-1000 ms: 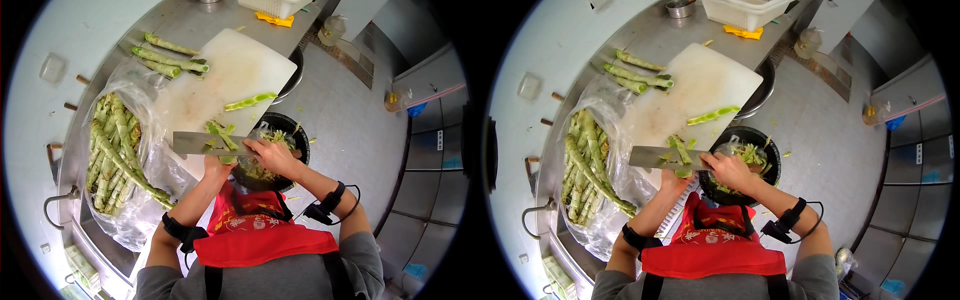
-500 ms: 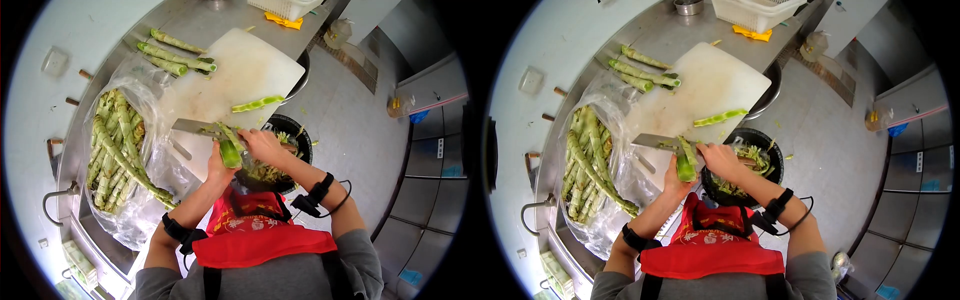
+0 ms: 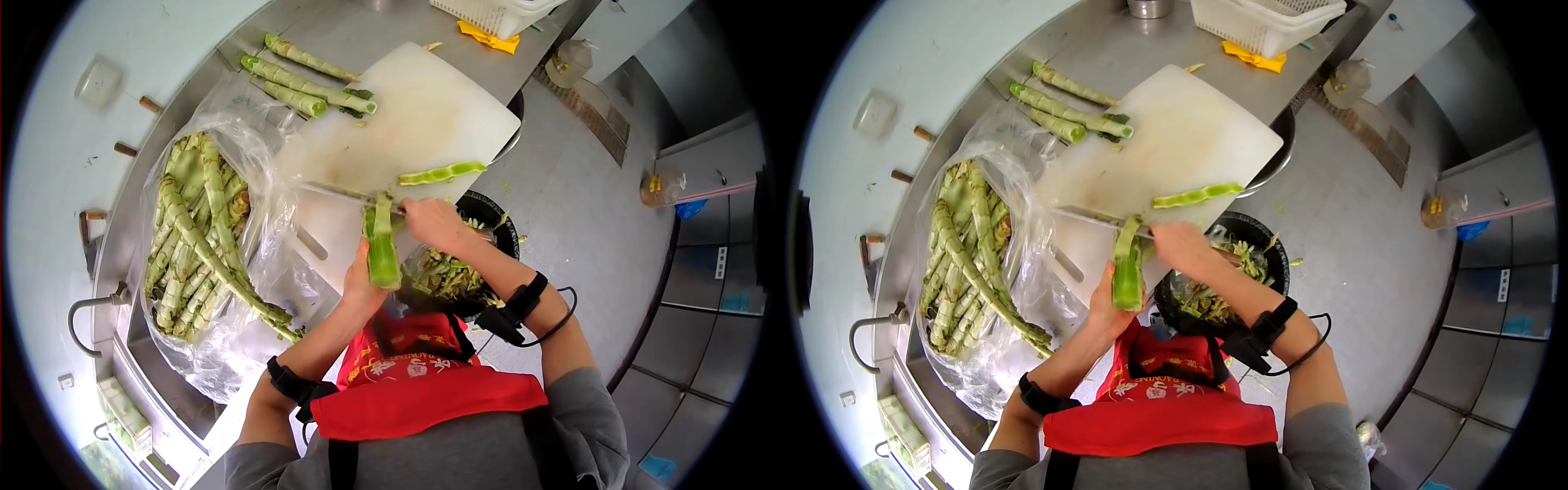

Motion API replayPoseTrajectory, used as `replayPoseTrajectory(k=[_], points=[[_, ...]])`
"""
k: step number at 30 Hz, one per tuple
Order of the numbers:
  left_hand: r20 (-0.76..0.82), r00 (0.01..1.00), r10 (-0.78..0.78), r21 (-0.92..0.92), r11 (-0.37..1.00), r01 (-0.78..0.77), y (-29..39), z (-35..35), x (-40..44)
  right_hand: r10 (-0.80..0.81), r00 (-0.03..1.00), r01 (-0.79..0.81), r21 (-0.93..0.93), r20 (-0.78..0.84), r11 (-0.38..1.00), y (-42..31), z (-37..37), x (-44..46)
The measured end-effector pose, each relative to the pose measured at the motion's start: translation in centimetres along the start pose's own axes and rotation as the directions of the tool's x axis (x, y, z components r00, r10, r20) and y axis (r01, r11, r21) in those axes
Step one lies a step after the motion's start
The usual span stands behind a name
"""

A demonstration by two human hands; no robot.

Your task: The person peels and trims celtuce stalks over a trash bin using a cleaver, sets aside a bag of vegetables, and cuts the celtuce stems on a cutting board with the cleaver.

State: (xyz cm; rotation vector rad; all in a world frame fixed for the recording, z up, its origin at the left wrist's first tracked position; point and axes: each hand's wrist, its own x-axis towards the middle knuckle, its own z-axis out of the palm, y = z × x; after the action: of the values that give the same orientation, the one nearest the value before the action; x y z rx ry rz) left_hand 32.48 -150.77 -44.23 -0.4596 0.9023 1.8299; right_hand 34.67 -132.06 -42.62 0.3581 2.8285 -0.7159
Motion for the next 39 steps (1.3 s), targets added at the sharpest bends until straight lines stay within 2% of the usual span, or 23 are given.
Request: replayPoseTrajectory(k=[1, 2, 4, 5, 6, 7, 9, 10, 11, 13, 14, 16, 19, 29, 32, 37, 39], points=[[0.016, 1.0, -0.004, -0.007, 1.0, 0.004, 0.1, -0.4, -0.1, 0.021, 1.0, -0.021, 0.018, 0.017, 1.0, 0.3, -0.6, 0.2], [-0.009, 0.999, -0.032, -0.021, 0.999, 0.031, 0.5, -0.2, -0.6, 0.033, 0.999, -0.029, 0.143, -0.026, 0.989, 0.9, -0.8, 0.2], [-0.053, 0.995, -0.087, -0.047, 0.995, 0.085, 1.7, 0.9, -1.7, 0.132, 0.991, -0.133, 0.31, 0.024, 0.942, 1.8, -1.6, 0.1], [-0.025, 0.997, -0.079, -0.029, 0.997, 0.078, 1.8, 0.4, -1.6, 0.181, 0.982, -0.187, 0.386, 0.054, 0.903, 1.9, -2.0, -0.1], [0.005, 0.997, -0.072, -0.009, 0.997, 0.072, 1.8, -0.2, -1.2, 0.221, 0.975, -0.188, 0.502, -0.006, 0.844, 1.6, -2.3, -0.9], [0.037, 0.997, -0.067, 0.013, 0.998, 0.067, 1.7, -0.5, -0.9, 0.194, 0.981, -0.159, 0.508, -0.016, 0.847, 1.3, -2.7, -1.6], [-0.015, 1.0, -0.025, 0.017, 1.0, 0.026, 1.6, -0.1, -0.1, 0.144, 0.989, -0.102, 0.52, -0.041, 0.848, 0.6, -3.6, -3.6], [-0.039, 0.999, -0.005, 0.023, 1.0, 0.006, 1.6, 0.3, 0.3, 0.075, 0.994, -0.027, 0.469, -0.083, 0.883, -0.1, -4.3, -5.0], [-0.053, 0.999, -0.001, 0.015, 1.0, 0.002, 1.8, 0.9, 0.8, 0.005, 0.975, 0.092, 0.426, -0.223, 0.9, -1.0, -4.5, -6.4], [-0.08, 0.997, 0.004, 0.002, 1.0, -0.004, 1.9, 2.0, 1.4, -0.282, 0.847, 0.395, 0.178, -0.45, 0.901, -1.2, -4.0, -8.6], [0.053, 0.995, 0.081, 0.026, 0.996, -0.082, 1.1, 2.2, 1.5, -0.302, 0.855, 0.383, 0.12, -0.422, 0.916, -1.6, -4.4, -9.9], [0.114, 0.988, 0.105, 0.019, 0.994, -0.107, 0.3, 2.7, 2.2, -0.329, 0.872, 0.355, 0.006, -0.362, 0.935, -2.5, -5.6, -12.5], [0.087, 0.99, 0.109, 0.003, 0.994, -0.11, -0.1, 3.1, 2.8, -0.319, 0.869, 0.32, -0.061, -0.379, 0.945, -2.0, -4.9, -13.9], [0.029, 0.991, 0.127, -0.022, 0.992, -0.127, -0.8, 3.3, 3.0, -0.287, 0.866, 0.309, -0.013, -0.41, 0.951, -1.2, -3.6, -14.7], [0.019, 0.992, 0.126, -0.039, 0.991, -0.126, -0.8, 3.3, 3.0, -0.295, 0.872, 0.304, -0.039, -0.392, 0.952, -1.5, -3.9, -14.4], [-0.007, 0.995, 0.095, -0.044, 0.994, -0.095, -1.1, 3.0, 2.5, -0.226, 0.92, 0.246, 0.021, -0.319, 0.969, -1.3, -3.3, -12.9], [-0.082, 0.992, 0.098, -0.036, 0.994, -0.101, -0.9, 3.8, 1.3, -0.198, 0.934, 0.225, 0.06, -0.296, 0.973, -1.1, -2.9, -11.7]])
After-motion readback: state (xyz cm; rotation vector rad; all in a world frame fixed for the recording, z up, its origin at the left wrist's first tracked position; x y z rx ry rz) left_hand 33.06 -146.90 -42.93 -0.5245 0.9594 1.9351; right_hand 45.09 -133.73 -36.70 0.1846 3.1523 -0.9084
